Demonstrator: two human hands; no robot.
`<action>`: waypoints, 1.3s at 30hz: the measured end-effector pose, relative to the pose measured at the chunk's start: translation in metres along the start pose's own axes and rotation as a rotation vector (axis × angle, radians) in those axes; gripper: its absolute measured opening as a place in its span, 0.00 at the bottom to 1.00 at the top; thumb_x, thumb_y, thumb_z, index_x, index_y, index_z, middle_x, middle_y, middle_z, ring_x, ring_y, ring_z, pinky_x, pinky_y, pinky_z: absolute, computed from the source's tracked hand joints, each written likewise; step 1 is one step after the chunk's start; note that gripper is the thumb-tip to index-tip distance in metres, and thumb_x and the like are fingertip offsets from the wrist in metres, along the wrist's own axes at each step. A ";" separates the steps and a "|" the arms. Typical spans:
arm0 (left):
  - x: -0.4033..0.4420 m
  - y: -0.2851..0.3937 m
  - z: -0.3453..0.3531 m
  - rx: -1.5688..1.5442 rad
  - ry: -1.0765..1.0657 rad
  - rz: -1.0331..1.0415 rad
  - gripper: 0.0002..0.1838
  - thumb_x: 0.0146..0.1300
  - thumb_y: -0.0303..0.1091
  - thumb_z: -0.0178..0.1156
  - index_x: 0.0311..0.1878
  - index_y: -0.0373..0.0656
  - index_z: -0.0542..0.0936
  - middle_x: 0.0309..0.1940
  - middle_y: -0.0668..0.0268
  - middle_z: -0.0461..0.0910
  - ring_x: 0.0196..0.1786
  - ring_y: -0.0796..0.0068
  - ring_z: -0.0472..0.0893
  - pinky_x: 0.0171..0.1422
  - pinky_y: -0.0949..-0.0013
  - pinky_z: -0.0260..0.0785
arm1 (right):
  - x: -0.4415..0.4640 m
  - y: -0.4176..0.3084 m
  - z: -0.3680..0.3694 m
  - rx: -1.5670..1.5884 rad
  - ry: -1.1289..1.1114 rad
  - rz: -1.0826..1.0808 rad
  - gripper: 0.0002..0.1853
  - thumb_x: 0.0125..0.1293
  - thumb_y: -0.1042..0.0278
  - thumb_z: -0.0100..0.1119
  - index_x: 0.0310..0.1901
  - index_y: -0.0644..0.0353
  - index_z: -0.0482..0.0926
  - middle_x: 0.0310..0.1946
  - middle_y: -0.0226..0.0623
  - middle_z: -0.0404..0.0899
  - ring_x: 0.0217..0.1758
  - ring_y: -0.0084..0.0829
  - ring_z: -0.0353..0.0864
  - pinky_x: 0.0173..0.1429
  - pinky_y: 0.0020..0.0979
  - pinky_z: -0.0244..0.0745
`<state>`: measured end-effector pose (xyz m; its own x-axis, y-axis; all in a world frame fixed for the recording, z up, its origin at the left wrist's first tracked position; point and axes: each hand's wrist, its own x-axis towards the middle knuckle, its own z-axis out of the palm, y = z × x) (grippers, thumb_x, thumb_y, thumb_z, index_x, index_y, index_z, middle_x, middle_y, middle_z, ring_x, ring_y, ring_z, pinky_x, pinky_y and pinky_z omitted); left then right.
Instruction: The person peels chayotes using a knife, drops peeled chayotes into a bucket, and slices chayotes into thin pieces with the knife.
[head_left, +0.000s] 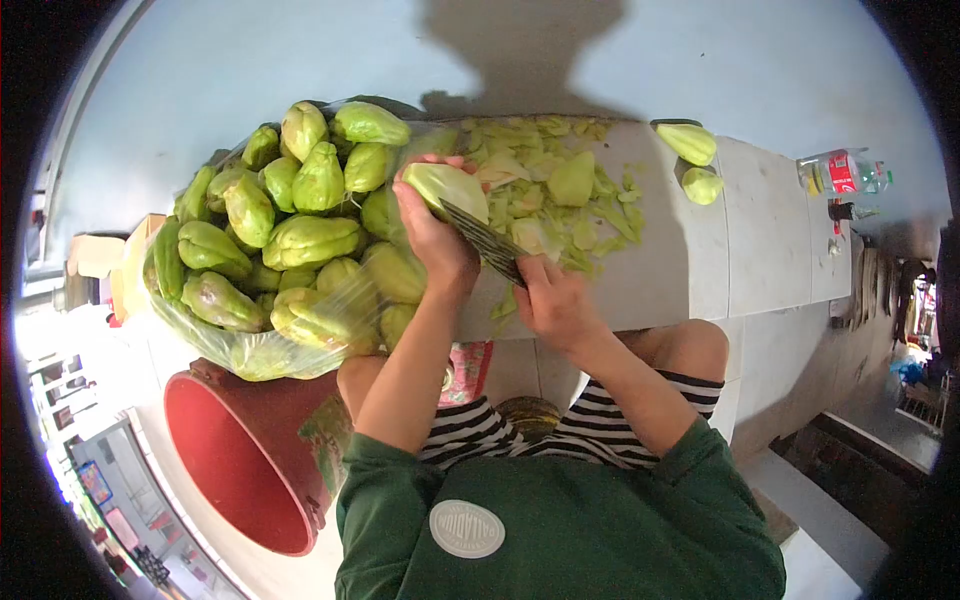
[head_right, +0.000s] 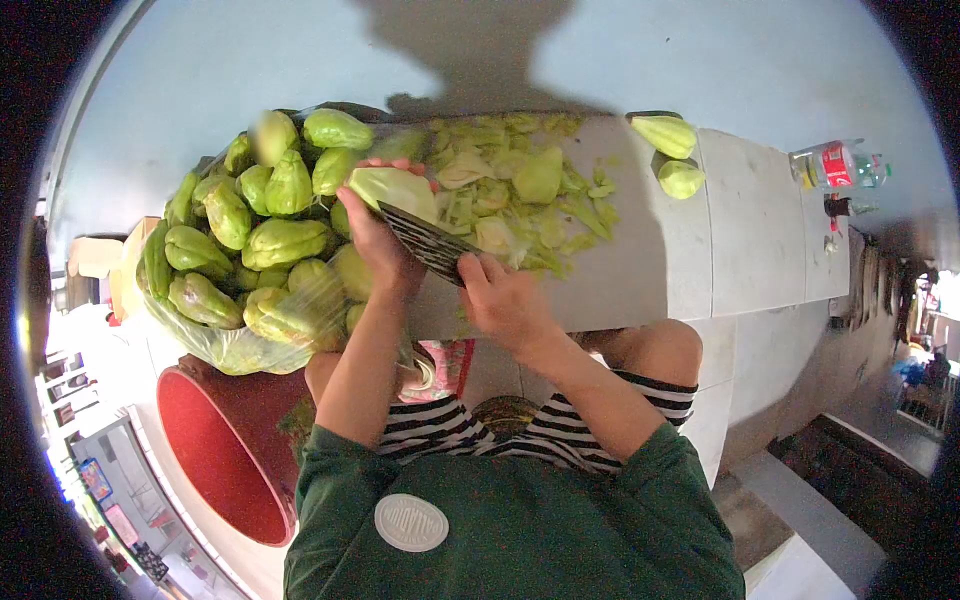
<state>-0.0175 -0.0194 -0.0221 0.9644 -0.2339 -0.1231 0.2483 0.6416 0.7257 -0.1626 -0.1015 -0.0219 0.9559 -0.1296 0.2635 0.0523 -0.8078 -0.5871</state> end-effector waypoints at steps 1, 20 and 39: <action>-0.003 -0.003 0.000 0.035 -0.010 0.015 0.28 0.73 0.62 0.34 0.52 0.47 0.69 0.45 0.58 0.76 0.48 0.58 0.77 0.50 0.53 0.73 | 0.001 -0.002 0.000 -0.006 0.001 0.007 0.16 0.57 0.72 0.60 0.45 0.61 0.68 0.36 0.44 0.75 0.33 0.48 0.81 0.32 0.42 0.76; -0.021 -0.017 0.009 0.212 -0.065 0.175 0.31 0.73 0.62 0.35 0.51 0.40 0.68 0.41 0.57 0.75 0.46 0.63 0.77 0.49 0.62 0.73 | 0.003 -0.008 0.002 0.032 0.055 0.045 0.10 0.60 0.72 0.54 0.42 0.61 0.67 0.32 0.44 0.74 0.29 0.49 0.80 0.31 0.44 0.76; -0.005 0.021 0.004 -0.140 -0.303 -0.383 0.32 0.72 0.61 0.35 0.54 0.41 0.74 0.44 0.60 0.79 0.46 0.65 0.80 0.53 0.61 0.72 | 0.019 0.013 -0.062 0.714 -0.088 0.428 0.16 0.69 0.59 0.58 0.43 0.68 0.74 0.15 0.35 0.73 0.17 0.30 0.74 0.23 0.32 0.66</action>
<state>-0.0171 -0.0081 -0.0034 0.7371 -0.6598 -0.1460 0.6092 0.5553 0.5662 -0.1612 -0.1499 0.0230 0.9524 -0.2730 -0.1359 -0.1783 -0.1367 -0.9744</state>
